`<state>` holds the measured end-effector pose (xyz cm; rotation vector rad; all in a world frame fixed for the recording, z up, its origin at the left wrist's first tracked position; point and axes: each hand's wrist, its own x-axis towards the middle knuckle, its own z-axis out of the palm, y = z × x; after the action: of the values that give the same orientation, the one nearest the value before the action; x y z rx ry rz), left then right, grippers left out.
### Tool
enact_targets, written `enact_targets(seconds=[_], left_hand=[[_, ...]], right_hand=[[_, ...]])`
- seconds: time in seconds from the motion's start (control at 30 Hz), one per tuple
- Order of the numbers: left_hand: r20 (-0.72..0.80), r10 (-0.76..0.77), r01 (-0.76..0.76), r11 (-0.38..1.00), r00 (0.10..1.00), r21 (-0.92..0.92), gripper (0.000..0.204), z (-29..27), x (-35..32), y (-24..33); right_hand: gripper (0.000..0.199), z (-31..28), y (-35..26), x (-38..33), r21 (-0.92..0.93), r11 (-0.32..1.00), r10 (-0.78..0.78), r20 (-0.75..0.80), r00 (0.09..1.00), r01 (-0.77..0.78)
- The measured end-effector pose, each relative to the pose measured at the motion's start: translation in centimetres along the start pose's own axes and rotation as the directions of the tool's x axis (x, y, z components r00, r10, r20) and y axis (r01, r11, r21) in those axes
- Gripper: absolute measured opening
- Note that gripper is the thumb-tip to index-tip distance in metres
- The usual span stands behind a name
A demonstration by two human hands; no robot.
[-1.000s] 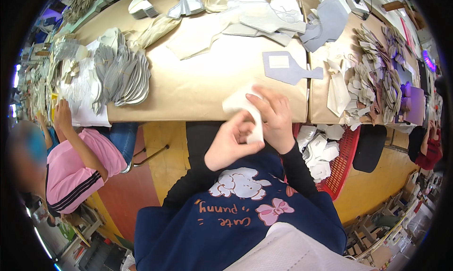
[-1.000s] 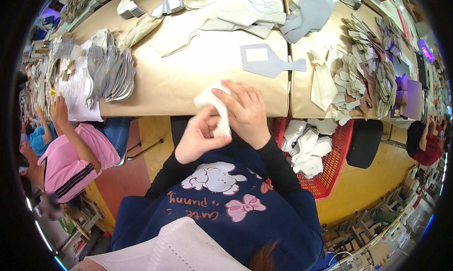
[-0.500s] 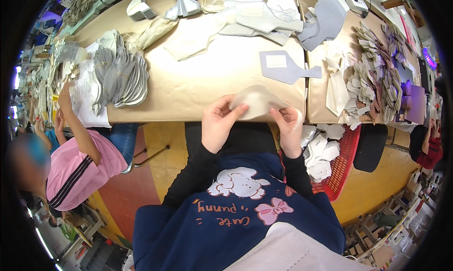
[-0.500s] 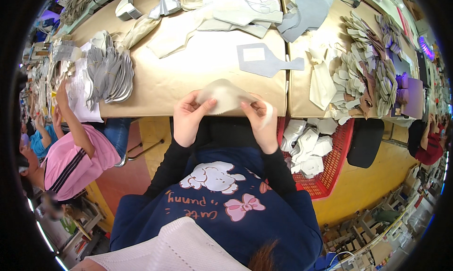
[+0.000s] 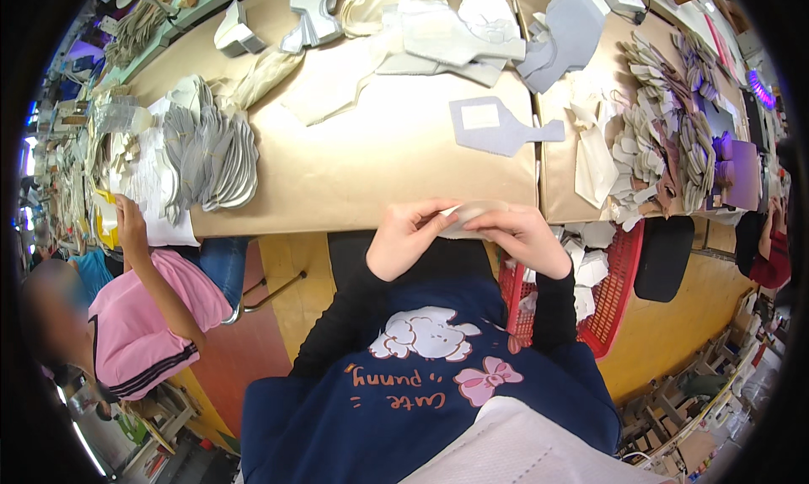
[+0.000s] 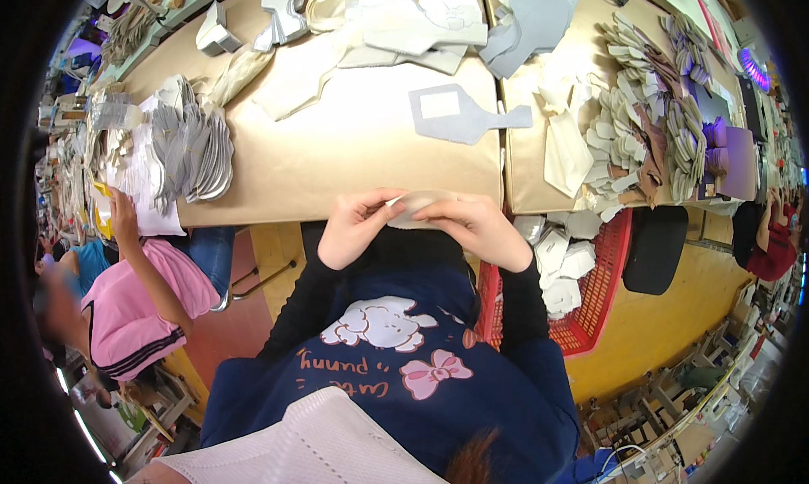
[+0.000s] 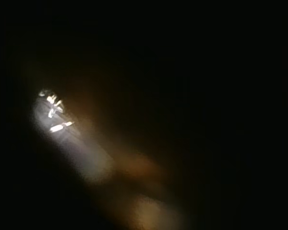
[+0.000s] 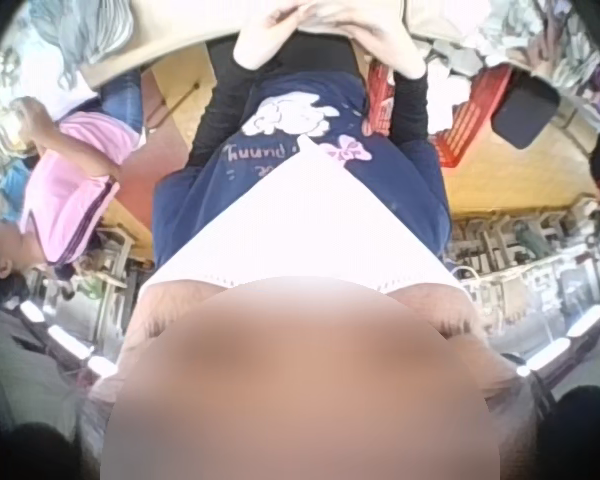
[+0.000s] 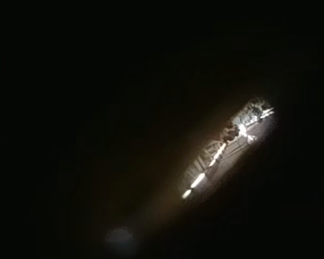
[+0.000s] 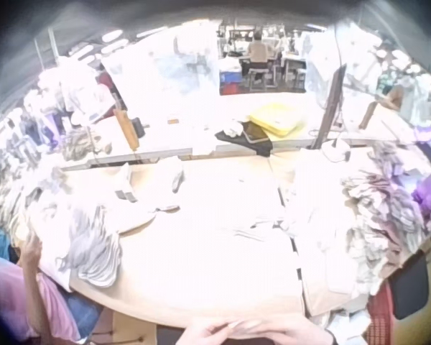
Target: The person repeatedly folds small white fabric pieces, likely mask components, using both hands on a cluttered worktable. They align edges, press folds, and stack finished pieces while occasionally picking up new pieces from nearby piles.
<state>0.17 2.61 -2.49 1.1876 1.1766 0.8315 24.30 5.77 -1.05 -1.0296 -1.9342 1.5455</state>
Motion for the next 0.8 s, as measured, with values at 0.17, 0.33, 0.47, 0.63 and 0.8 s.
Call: enact_targets(seconds=[0.17, 0.33, 0.47, 0.63, 0.8], left_hand=[[-0.052, 0.309, -0.245, 0.837, 0.950, 0.490, 0.042, 0.2, 4.6, -1.2], [0.032, 0.506, -0.314, 0.484, 0.862, 0.816, 0.055, 1.3, 11.3, -3.5], [0.165, 0.440, -0.327, 0.324, 0.883, 0.888, 0.057, 0.8, 13.0, -4.0], [0.233, 0.336, -0.358, 0.383, 0.913, 0.852, 0.065, -1.6, 9.6, -4.5], [-0.211, 0.314, 0.069, 0.410, 0.926, 0.909, 0.086, -1.2, 5.2, -5.7]], right_hand=[[0.025, -0.8, 0.7, -1.4, 0.029, 0.993, 0.115, -0.412, 0.904, -0.113], [0.033, -1.7, 1.2, -4.3, 0.108, 0.987, 0.161, -0.630, 0.759, -0.120], [0.035, -2.4, 1.5, -5.8, 0.099, 0.980, 0.194, -0.665, 0.721, -0.172], [0.034, -2.8, 1.6, -6.8, 0.089, 0.979, 0.191, -0.703, 0.685, -0.181], [0.036, -3.3, 2.1, -5.7, 0.122, 0.974, 0.220, -0.712, 0.666, -0.192]])
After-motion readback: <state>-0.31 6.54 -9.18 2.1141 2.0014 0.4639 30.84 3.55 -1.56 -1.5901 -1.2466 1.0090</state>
